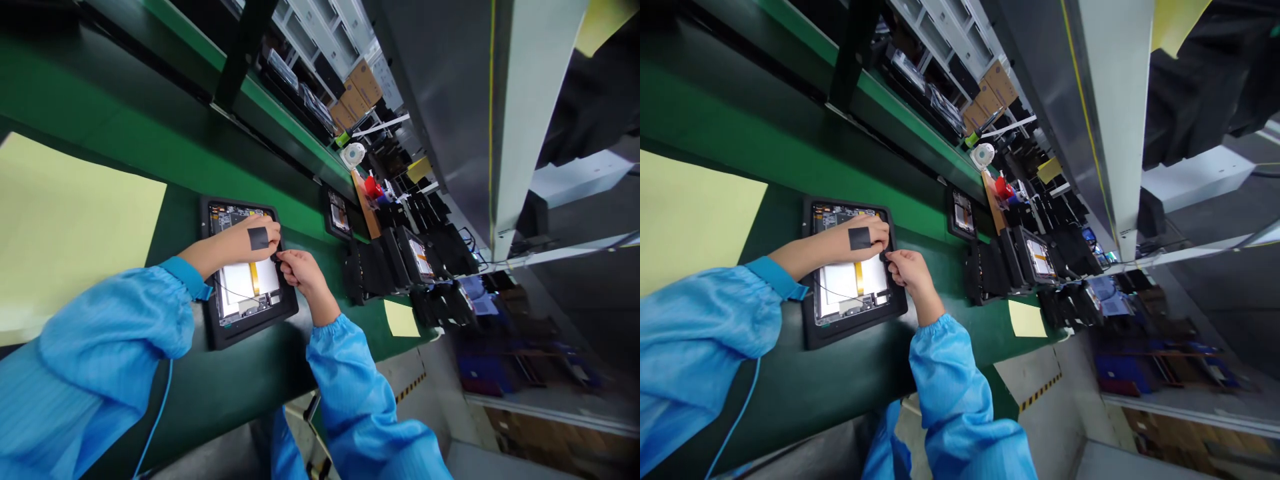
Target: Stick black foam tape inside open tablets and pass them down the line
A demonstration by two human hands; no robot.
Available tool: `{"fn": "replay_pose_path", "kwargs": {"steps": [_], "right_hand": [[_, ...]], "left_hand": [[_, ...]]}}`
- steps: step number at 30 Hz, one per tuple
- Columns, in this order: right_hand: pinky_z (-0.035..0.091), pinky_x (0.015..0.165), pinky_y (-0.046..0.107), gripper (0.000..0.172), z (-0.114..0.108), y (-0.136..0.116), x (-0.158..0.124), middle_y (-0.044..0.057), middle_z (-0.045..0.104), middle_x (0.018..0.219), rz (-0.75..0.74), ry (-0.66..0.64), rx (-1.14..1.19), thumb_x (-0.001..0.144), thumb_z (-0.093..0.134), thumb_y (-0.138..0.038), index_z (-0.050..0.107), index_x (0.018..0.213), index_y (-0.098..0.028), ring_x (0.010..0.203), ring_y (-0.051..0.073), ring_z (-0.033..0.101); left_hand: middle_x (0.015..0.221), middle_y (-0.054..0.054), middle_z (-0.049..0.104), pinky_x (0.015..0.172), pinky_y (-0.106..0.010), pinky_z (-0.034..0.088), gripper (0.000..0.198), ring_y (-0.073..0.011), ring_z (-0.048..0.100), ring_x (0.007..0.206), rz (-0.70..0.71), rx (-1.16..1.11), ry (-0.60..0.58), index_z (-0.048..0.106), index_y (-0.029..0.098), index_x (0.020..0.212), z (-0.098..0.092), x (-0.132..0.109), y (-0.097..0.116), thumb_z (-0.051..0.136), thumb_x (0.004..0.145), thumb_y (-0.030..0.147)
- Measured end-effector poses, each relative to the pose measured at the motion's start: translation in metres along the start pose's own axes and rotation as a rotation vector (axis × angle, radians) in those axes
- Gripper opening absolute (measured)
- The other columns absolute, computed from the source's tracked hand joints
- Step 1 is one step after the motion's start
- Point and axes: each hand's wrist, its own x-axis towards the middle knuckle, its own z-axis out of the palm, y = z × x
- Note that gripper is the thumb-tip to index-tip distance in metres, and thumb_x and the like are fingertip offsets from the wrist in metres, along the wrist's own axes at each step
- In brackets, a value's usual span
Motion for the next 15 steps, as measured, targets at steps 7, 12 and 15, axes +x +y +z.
{"fn": "replay_pose_path", "kwargs": {"steps": [7, 12, 15], "right_hand": [[0.020, 0.033, 0.018, 0.035, 0.008, 0.000, -0.001, -0.012, 0.043, 0.042, -0.043, 0.074, -0.134, 0.092, 0.068, -0.027, 0.047, 0.065, -0.022, 0.030, 0.004, 0.031], [0.025, 0.034, 0.019, 0.033, 0.009, 0.004, 0.003, -0.010, 0.045, 0.042, -0.091, 0.110, -0.287, 0.094, 0.056, -0.017, 0.046, 0.063, -0.023, 0.030, 0.006, 0.036], [0.028, 0.037, 0.021, 0.037, 0.005, 0.006, 0.009, -0.008, 0.046, 0.039, -0.118, 0.118, -0.424, 0.092, 0.063, -0.022, 0.048, 0.058, -0.023, 0.031, 0.007, 0.039]], "left_hand": [[0.092, -0.008, 0.065, 0.090, -0.041, 0.043, 0.019, -0.0246, 0.056, 0.092, -0.019, -0.021, -0.026, 0.064, 0.018, 0.077, 0.000, 0.000, 0.000, 0.053, 0.092, 0.020], [0.089, -0.007, 0.063, 0.090, -0.042, 0.043, 0.020, -0.0254, 0.054, 0.092, -0.027, -0.012, -0.025, 0.062, 0.018, 0.077, -0.002, -0.002, 0.004, 0.051, 0.094, 0.021], [0.086, -0.007, 0.061, 0.091, -0.042, 0.043, 0.018, -0.0256, 0.053, 0.091, -0.042, 0.002, -0.005, 0.060, 0.019, 0.076, -0.001, -0.003, 0.006, 0.052, 0.092, 0.020]]}}
